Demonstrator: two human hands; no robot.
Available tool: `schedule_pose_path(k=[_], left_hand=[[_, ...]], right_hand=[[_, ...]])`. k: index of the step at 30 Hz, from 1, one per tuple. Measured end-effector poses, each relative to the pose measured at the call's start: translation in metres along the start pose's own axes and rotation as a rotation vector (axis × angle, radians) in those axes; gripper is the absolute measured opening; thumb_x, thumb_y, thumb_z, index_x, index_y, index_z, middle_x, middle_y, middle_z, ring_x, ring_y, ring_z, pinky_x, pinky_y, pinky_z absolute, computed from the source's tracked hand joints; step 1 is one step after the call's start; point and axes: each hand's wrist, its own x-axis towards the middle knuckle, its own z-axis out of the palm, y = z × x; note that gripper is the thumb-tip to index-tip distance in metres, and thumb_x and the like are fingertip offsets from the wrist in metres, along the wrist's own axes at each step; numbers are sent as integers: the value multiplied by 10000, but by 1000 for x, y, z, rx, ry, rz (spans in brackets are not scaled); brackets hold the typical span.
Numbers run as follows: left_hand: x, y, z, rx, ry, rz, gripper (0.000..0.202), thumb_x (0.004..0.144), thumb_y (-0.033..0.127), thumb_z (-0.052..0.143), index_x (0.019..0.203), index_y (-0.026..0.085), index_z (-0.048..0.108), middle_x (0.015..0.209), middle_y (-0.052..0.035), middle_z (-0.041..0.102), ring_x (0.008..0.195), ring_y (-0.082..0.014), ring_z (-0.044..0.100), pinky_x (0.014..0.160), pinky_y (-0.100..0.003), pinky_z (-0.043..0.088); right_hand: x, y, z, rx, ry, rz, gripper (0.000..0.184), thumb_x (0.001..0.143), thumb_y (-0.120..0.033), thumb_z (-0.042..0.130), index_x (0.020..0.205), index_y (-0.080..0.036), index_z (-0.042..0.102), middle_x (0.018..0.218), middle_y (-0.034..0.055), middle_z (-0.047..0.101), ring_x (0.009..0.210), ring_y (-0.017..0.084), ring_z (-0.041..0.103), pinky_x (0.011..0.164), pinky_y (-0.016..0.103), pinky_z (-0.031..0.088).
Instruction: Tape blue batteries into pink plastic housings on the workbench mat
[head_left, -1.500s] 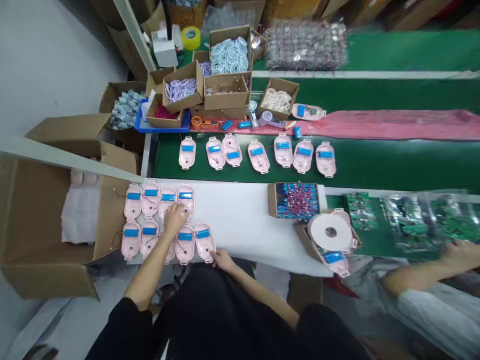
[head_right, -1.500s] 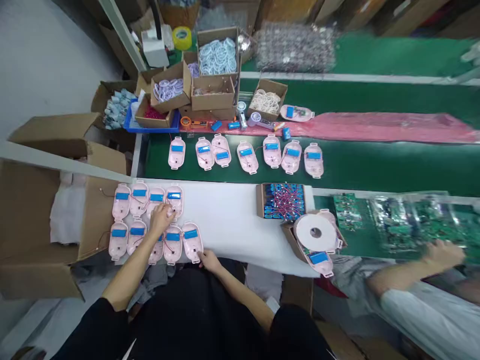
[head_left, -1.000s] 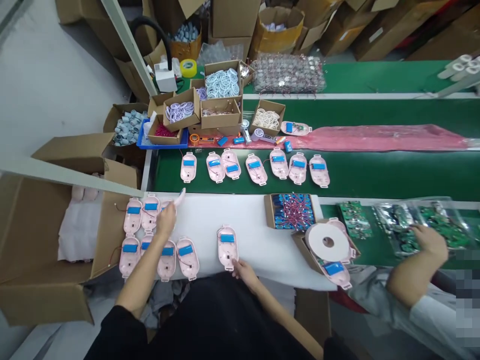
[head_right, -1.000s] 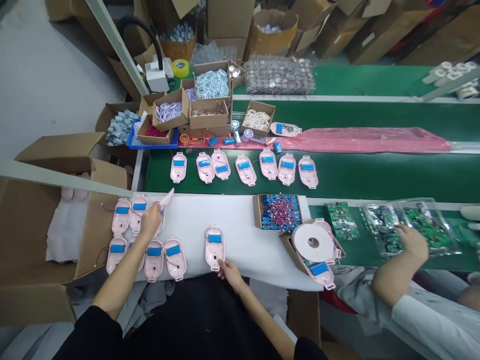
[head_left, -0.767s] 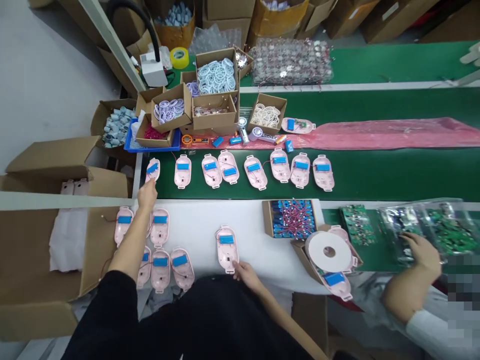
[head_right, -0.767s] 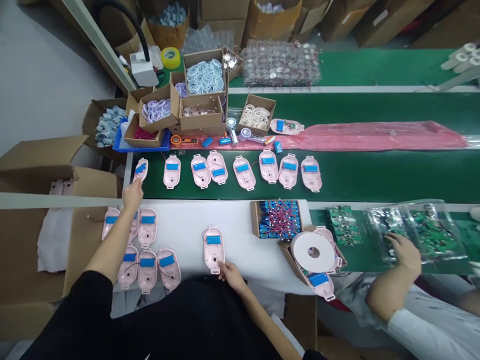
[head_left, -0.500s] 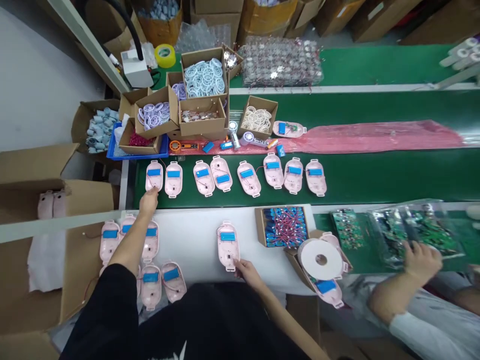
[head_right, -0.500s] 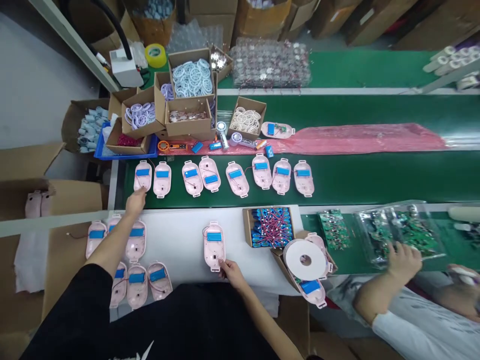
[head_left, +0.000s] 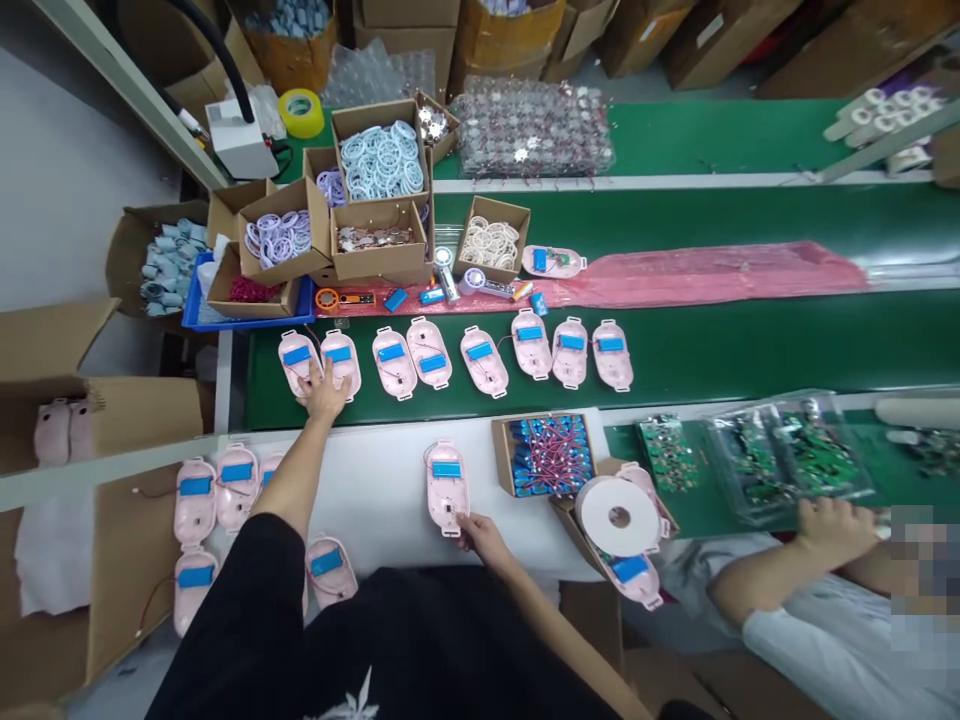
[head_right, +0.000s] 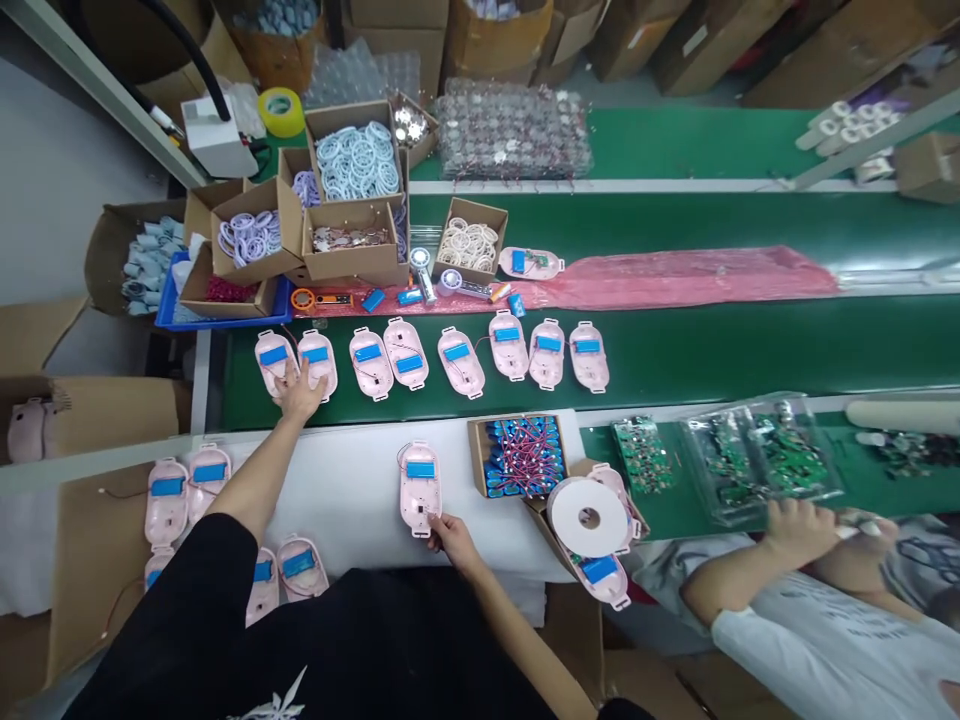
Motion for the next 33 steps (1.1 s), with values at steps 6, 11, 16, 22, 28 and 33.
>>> schedule_pose_path(k=[6, 11, 16, 22, 28, 33], left_hand=[[-10, 23, 18, -11, -26, 133, 814, 957, 675, 463, 1681, 374, 243, 1799, -39, 101, 1604, -513, 45, 1208, -820, 161], [-30, 22, 14, -97, 24, 157, 742, 971, 602, 508, 1649, 341, 356, 1772, -70, 226, 1607, -457, 132, 1224, -760, 227], [-126, -59, -9, -207, 246, 50, 610, 1041, 449, 348, 1571, 167, 452, 1644, -170, 438, 1556, -294, 327, 1290, -530, 294], [-379, -181, 7, -307, 349, -308, 491, 981, 540, 295, 1022, 237, 680, 1151, -175, 694, 1181, -317, 659, 1092, -518, 533], [-554, -214, 69, -405, 145, -555, 550, 941, 637, 284, 539, 296, 443, 821, -107, 690, 817, -285, 730, 844, -442, 619], [-555, -266, 114, -463, -103, -542, 602, 1047, 509, 197, 690, 303, 636, 871, -100, 729, 884, -259, 752, 868, -395, 606]], right_hand=[[-11, -1, 0, -103, -9, 22, 821, 554, -1027, 616, 649, -212, 593, 528, 25, 617, 479, 145, 501, 552, 302, 422], [-9, -26, 11, -240, -126, -67, 798, 692, -999, 559, 655, -204, 627, 547, 45, 636, 508, 167, 544, 575, 307, 449], [52, -115, 100, -361, -293, -236, 641, 857, -798, 644, 680, -183, 641, 575, 51, 661, 487, 147, 556, 496, 260, 416], [147, -238, 283, -162, -238, -93, 336, 1008, -353, 695, 753, -159, 592, 564, 14, 621, 484, 113, 577, 510, 217, 487], [158, -223, 336, -225, -96, -157, 420, 1092, -542, 469, 881, -191, 563, 595, -22, 600, 465, 88, 530, 470, 182, 422], [79, -78, 252, -562, -114, -377, 553, 980, -685, 554, 720, -201, 612, 566, 6, 605, 467, 126, 529, 503, 256, 416]])
